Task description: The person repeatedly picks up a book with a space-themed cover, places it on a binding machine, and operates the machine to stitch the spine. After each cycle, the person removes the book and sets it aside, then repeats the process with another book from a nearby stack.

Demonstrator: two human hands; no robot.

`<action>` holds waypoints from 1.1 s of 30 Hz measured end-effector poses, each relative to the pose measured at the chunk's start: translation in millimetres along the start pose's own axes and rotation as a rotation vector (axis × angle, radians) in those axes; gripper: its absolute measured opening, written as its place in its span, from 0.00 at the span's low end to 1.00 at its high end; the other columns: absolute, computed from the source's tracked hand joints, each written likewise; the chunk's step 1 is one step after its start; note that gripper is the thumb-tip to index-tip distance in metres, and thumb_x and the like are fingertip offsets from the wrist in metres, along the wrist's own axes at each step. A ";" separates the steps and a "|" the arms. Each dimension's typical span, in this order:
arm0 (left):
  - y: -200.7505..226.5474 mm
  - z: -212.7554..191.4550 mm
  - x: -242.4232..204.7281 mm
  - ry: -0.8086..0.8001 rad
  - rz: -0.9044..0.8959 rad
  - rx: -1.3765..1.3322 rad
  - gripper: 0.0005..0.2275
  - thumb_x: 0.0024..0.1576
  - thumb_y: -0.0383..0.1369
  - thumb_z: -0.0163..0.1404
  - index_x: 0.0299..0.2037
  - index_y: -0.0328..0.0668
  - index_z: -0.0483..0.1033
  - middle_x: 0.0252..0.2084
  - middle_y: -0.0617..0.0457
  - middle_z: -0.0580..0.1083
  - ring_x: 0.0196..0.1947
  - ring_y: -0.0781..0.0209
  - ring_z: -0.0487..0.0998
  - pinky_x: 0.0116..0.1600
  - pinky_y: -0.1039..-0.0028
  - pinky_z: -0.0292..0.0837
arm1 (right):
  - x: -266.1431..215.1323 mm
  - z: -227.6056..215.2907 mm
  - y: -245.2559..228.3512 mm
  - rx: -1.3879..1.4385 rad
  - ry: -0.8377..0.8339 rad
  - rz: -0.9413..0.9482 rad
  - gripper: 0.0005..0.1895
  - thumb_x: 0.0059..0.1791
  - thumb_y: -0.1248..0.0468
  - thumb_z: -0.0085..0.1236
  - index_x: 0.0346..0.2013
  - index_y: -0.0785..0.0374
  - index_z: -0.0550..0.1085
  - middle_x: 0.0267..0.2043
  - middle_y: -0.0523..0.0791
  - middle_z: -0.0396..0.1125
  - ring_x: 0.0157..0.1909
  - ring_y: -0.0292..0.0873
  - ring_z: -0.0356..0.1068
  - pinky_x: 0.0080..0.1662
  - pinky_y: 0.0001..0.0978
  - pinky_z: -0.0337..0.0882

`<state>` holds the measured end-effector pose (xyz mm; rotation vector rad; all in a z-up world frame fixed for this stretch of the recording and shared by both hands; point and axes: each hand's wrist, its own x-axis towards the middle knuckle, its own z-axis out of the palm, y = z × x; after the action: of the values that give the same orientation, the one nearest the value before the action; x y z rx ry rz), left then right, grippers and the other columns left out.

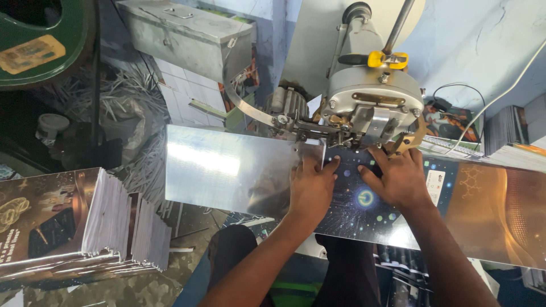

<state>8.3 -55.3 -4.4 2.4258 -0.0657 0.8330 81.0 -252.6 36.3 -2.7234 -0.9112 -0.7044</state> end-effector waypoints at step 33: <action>3.6 9.8 -0.6 -0.077 0.021 0.123 0.18 0.57 0.38 0.56 0.58 0.65 0.78 0.43 0.51 0.70 0.45 0.52 0.75 0.51 0.54 0.61 | 4.0 5.2 28.6 0.023 -0.078 0.030 0.31 0.42 0.42 0.58 0.51 0.59 0.78 0.53 0.52 0.70 0.59 0.56 0.66 0.62 0.53 0.57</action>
<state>12.4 -63.6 -9.3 2.5771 -0.0709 0.7732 103.1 -271.6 33.1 -2.7558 -0.8866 -0.5815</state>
